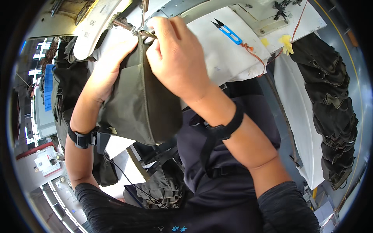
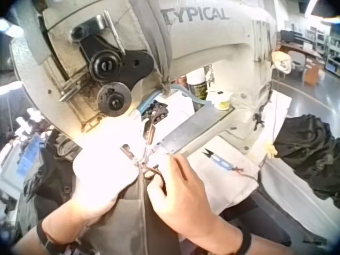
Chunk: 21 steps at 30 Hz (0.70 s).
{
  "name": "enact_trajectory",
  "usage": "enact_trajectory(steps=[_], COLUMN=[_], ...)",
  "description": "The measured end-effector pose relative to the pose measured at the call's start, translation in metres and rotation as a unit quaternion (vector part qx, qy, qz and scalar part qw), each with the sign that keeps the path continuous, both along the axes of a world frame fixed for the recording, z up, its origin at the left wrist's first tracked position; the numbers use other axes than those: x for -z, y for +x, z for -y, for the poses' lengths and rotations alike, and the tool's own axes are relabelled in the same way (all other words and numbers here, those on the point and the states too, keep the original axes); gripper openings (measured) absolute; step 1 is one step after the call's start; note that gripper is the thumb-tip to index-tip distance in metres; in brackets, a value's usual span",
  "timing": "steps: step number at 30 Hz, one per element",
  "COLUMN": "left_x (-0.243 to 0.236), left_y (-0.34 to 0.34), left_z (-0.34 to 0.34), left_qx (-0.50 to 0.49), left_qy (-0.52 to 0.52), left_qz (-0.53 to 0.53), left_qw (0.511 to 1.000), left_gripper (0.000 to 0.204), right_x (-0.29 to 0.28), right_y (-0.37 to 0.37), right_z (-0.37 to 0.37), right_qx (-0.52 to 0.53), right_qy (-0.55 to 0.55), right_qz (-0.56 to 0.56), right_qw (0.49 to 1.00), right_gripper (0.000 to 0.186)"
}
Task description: Using an industrial sewing machine to assemble and finish a green canvas bag.
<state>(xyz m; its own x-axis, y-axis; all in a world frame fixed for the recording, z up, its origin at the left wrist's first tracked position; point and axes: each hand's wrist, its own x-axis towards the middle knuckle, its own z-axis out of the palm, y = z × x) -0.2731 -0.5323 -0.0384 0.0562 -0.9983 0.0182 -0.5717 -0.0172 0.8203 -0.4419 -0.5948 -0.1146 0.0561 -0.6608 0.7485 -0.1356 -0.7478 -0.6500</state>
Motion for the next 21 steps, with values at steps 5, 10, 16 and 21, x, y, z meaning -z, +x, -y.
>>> enact_trajectory(steps=[5, 10, 16, 21], left_x=[-0.008, -0.006, -0.006, 0.008], left_y=[0.005, 0.01, -0.005, -0.019], left_z=[0.0, 0.004, -0.004, -0.012], left_qx=[0.037, 0.042, 0.027, -0.042], left_qy=[0.032, -0.01, -0.093, -0.11], left_qz=[0.243, 0.213, 0.368, 0.263], left_qw=[0.969, 0.976, 0.925, 0.958], left_gripper=[0.035, 0.034, 0.024, 0.021], right_x=[-0.022, -0.04, -0.041, -0.036], right_y=[-0.029, -0.042, -0.043, -0.038], right_z=[0.024, 0.042, 0.043, 0.046], right_qx=[-0.035, -0.091, -0.038, -0.054], right_qy=[-0.053, -0.15, -0.188, -0.146], right_qz=[-0.163, -0.217, -0.24, -0.216], right_qw=[0.985, 0.96, 0.952, 0.964], right_gripper=[0.02, 0.024, 0.02, 0.018])
